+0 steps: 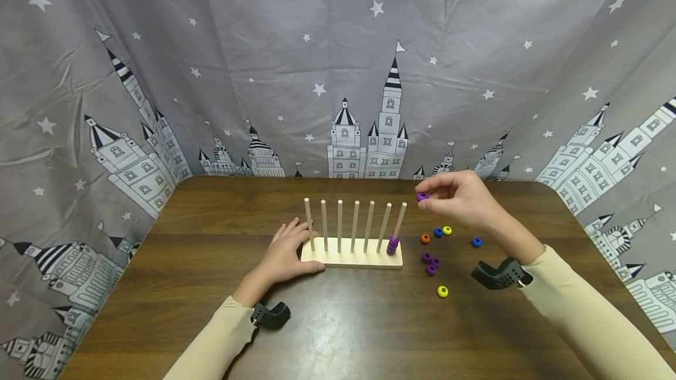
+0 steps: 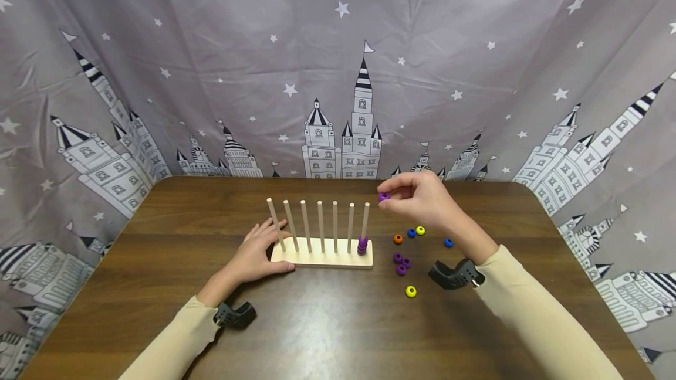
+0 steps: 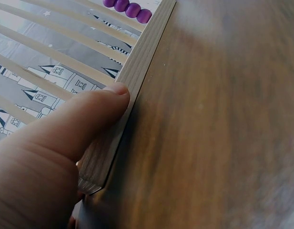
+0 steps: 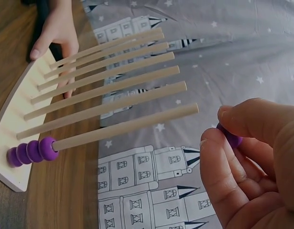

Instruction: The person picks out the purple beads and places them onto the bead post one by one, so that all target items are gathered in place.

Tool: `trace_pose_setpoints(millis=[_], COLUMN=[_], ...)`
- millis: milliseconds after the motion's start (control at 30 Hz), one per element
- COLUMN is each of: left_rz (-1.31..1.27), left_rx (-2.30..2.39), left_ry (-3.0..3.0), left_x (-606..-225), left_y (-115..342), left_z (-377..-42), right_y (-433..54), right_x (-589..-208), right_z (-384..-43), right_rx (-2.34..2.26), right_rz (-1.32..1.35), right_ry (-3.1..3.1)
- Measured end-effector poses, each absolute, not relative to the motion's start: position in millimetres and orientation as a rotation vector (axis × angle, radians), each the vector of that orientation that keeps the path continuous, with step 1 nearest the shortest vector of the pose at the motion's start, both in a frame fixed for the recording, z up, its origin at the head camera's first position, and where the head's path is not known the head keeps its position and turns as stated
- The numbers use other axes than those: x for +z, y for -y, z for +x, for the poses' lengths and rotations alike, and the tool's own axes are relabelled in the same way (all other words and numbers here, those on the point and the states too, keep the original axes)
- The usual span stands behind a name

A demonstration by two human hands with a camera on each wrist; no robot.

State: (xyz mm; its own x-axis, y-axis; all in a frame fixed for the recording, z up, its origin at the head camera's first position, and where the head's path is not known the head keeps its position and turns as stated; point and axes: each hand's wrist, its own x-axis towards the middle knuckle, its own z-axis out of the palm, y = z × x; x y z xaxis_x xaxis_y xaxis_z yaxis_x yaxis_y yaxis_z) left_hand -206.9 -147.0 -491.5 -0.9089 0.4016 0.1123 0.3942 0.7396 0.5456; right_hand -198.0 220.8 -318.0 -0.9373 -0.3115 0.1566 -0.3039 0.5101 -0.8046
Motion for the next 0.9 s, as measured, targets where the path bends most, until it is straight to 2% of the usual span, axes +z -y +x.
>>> trace_pose_setpoints(millis=[900], left_rz=[0.674], left_rx=[0.944], left_ry=[-2.913], left_x=[-489], left_y=[146], left_z=[-205], right_y=[-201], right_x=[-321], right_z=[-203], right_rx=[-1.465], right_rz=[-0.689], right_ry=[-2.622])
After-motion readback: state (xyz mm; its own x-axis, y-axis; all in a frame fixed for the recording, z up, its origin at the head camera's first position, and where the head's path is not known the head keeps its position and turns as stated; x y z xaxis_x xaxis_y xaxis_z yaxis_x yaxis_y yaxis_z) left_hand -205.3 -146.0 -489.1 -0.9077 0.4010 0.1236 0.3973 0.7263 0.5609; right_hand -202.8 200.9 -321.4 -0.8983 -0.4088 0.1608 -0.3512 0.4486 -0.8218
